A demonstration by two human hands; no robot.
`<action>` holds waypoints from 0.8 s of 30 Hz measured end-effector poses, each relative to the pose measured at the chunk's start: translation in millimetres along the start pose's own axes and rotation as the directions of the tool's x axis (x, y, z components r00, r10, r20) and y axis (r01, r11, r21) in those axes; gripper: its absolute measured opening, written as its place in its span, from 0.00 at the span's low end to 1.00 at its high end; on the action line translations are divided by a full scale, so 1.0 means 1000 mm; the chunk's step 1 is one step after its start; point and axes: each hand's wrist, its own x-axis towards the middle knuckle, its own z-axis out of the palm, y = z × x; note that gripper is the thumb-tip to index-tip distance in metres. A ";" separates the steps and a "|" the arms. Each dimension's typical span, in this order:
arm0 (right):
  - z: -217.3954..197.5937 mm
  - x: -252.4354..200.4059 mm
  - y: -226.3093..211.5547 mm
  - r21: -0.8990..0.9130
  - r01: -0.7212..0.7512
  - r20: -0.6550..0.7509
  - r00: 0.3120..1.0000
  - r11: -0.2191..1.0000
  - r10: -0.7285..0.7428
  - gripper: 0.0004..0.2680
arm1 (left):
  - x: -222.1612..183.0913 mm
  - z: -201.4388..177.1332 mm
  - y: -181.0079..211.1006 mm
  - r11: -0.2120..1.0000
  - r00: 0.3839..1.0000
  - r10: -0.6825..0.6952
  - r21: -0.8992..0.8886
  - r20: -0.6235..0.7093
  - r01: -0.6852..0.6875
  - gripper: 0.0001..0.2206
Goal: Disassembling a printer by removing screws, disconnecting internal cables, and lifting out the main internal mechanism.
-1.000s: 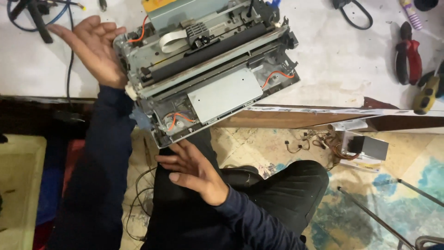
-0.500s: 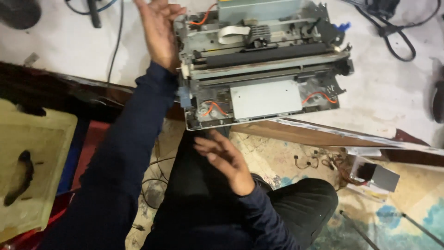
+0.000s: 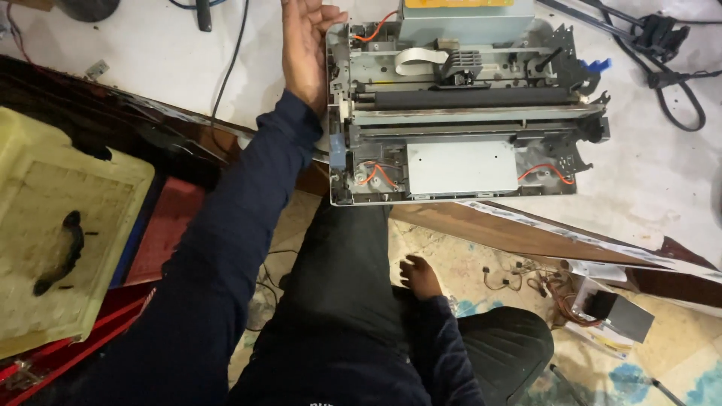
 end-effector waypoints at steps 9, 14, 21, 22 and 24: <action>0.015 -0.028 -0.031 0.055 -0.002 0.213 0.977 0.998 -0.010 0.19 | -0.001 0.002 -0.001 1.000 1.000 0.026 0.008 -0.002 -0.026 0.28; 0.005 0.001 -0.007 0.237 0.033 0.204 0.975 0.971 -0.083 0.18 | -0.001 0.006 0.004 0.999 0.999 -0.007 0.049 -0.053 0.010 0.32; 0.012 -0.023 -0.022 0.141 0.227 0.055 0.970 0.964 -0.236 0.15 | -0.002 0.005 0.003 0.997 0.999 -0.002 0.073 -0.049 0.005 0.32; 0.014 -0.027 -0.025 0.204 0.336 -0.007 0.940 0.919 -0.342 0.12 | -0.001 0.005 0.003 0.997 0.999 -0.002 0.077 -0.046 0.005 0.31; 0.016 -0.047 -0.039 0.259 0.446 -0.077 0.894 0.857 -0.442 0.10 | -0.002 0.007 0.005 0.997 0.999 0.002 0.078 -0.041 0.002 0.31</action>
